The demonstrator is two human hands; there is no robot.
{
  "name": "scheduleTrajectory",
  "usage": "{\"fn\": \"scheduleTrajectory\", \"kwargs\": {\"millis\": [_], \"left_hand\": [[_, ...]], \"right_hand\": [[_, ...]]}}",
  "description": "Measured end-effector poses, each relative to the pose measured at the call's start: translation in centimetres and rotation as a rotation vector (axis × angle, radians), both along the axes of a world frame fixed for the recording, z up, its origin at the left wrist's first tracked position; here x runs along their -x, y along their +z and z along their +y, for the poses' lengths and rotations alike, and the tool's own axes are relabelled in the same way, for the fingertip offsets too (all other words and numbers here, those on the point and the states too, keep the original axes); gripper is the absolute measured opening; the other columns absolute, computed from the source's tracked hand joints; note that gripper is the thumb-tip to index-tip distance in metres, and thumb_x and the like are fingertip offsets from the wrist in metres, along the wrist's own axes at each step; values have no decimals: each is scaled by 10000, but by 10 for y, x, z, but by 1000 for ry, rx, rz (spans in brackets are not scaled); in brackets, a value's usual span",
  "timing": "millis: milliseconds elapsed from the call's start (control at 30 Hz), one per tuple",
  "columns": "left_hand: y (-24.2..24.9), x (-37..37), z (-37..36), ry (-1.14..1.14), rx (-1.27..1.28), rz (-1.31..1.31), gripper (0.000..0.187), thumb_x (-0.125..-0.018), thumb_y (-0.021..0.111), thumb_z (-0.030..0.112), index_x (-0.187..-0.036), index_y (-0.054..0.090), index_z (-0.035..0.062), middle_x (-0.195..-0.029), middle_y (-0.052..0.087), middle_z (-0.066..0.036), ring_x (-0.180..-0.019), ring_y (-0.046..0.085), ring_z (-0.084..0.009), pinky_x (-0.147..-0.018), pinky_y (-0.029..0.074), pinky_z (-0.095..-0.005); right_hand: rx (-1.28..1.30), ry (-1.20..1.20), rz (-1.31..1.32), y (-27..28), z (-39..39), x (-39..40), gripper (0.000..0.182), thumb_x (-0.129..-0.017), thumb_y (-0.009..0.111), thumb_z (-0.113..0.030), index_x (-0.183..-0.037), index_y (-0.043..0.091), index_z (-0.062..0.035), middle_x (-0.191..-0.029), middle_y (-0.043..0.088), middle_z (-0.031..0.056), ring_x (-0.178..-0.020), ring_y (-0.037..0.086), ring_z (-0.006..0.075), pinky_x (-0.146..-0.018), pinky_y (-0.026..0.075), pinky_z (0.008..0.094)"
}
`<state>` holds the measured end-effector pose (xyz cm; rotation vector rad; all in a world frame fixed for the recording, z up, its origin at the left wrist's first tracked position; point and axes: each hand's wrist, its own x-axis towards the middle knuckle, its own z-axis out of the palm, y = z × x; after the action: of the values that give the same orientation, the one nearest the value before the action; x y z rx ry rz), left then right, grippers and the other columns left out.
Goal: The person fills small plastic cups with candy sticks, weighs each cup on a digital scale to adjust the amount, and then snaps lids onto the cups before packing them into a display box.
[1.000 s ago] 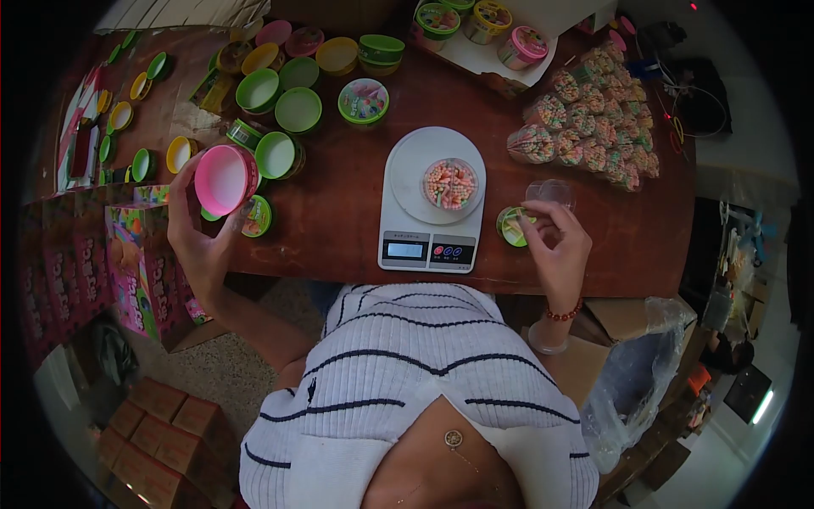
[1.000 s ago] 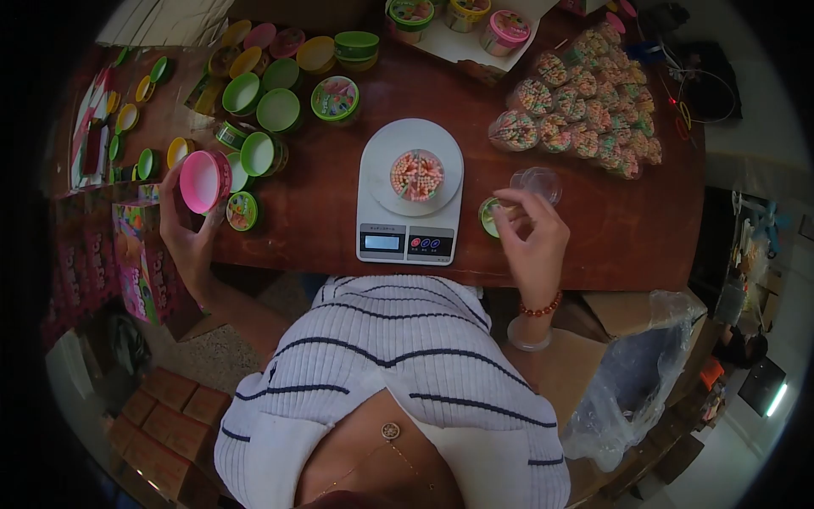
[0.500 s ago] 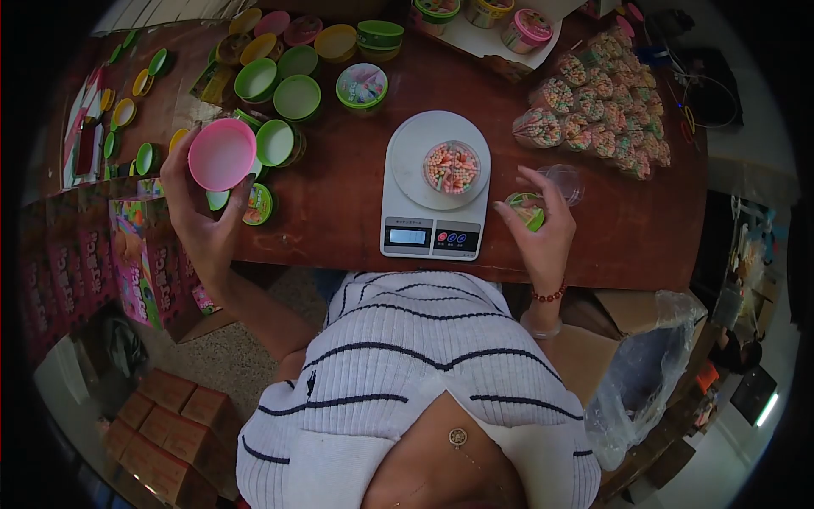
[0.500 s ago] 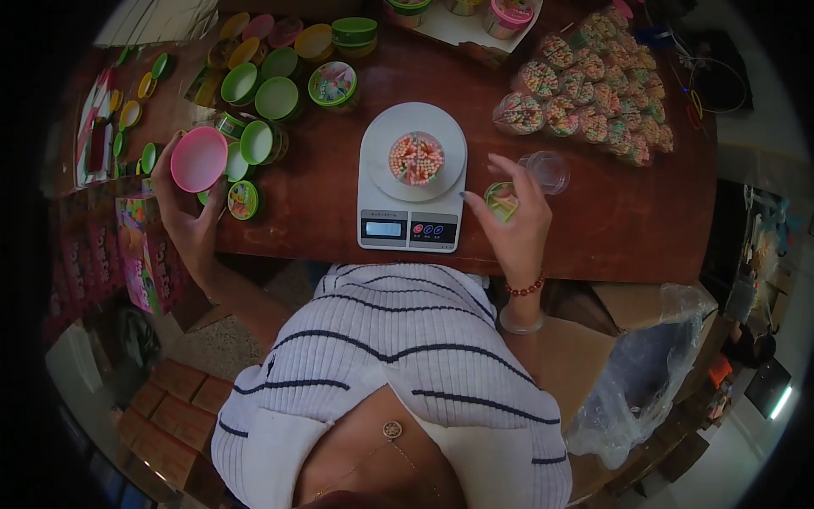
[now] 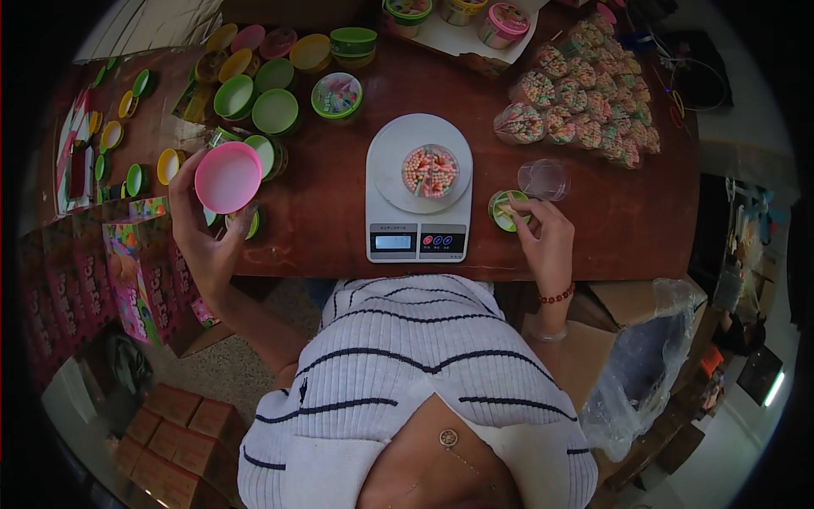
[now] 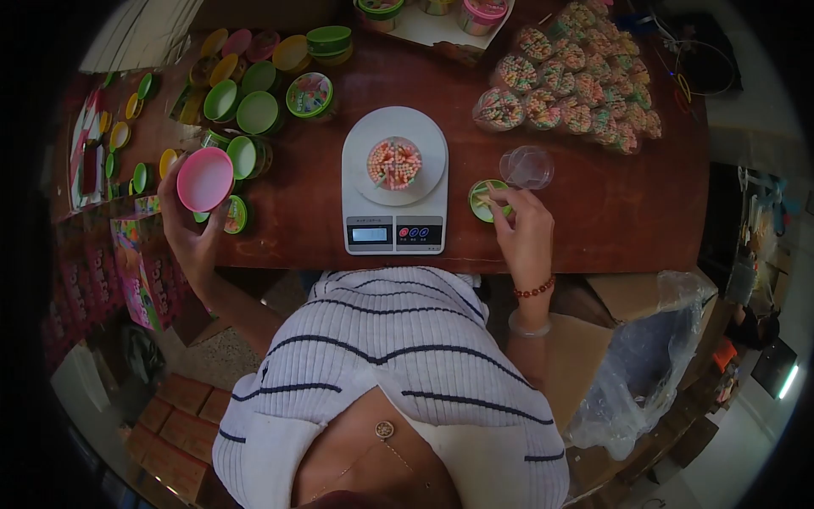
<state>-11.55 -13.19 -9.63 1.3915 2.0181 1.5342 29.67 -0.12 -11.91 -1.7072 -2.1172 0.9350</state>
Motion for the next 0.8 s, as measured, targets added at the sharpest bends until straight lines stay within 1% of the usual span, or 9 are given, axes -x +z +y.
{"fn": "scheduleTrajectory", "kwargs": {"millis": [100,167,300,400,467,600,667,767,800], "left_hand": [[1,1,9,-6,19,90,737,-722,808,15,-1406,534,-8,-1374,583,-126,-1269,584,-252,-1100,466,-387],[5,-1,13,-5,47,184,724,-720,807,14,-1395,547,-7,-1365,592,-126,-1263,588,-250,-1098,467,-387],[12,-10,21,-58,-3,160,698,-718,810,35,-1372,571,-3,-1339,607,-125,-1234,600,-243,-1076,474,-382],[12,-10,20,-60,19,163,701,-709,812,53,-1366,572,-2,-1312,613,-120,-1212,609,-242,-1056,484,-377],[13,-10,17,-56,46,179,701,-706,817,59,-1361,574,-2,-1298,616,-117,-1204,611,-238,-1052,484,-375],[11,-7,10,-42,47,181,695,-710,819,63,-1357,576,2,-1290,620,-116,-1191,617,-236,-1047,487,-374],[8,-6,11,-31,65,176,695,-710,818,61,-1358,575,2,-1289,621,-115,-1186,620,-235,-1038,492,-374],[11,-9,18,-40,72,167,695,-711,818,61,-1358,573,-3,-1290,620,-113,-1185,619,-235,-1040,493,-372],[13,-11,21,-42,68,170,695,-711,818,61,-1358,573,-3,-1290,620,-113,-1185,619,-235,-1040,493,-372]], "right_hand": [[-115,34,-89,-17,-1,0,264,-832,771,11,-1091,744,-34,-987,708,124,-741,675,230,-674,532,330],[-333,107,34,-25,0,6,231,-829,778,2,-1056,751,-33,-990,708,123,-698,657,239,-646,530,324],[-305,147,51,-36,3,11,219,-825,788,-8,-1040,752,-32,-998,711,121,-714,664,254,-655,539,339],[-366,190,77,-44,5,9,211,-836,791,-7,-1042,752,-26,-983,714,113,-704,660,225,-645,531,313],[-358,103,171,-33,0,8,189,-862,774,13,-1046,754,-25,-933,699,95,-706,655,164,-639,518,275],[-202,-93,95,-2,-2,14,184,-856,768,42,-1028,754,-21,-899,695,84,-735,657,152,-646,514,262],[-186,-205,516,-1,0,19,206,-849,772,52,-1037,769,-30,-909,692,52,-725,622,97,-639,480,225],[-289,-72,681,16,12,60,222,-842,777,58,-1041,785,-40,-922,694,39,-713,615,93,-643,473,215],[-335,31,585,23,17,70,201,-840,779,68,-1026,774,-8,-944,682,36,-751,625,91,-656,482,214]]}}
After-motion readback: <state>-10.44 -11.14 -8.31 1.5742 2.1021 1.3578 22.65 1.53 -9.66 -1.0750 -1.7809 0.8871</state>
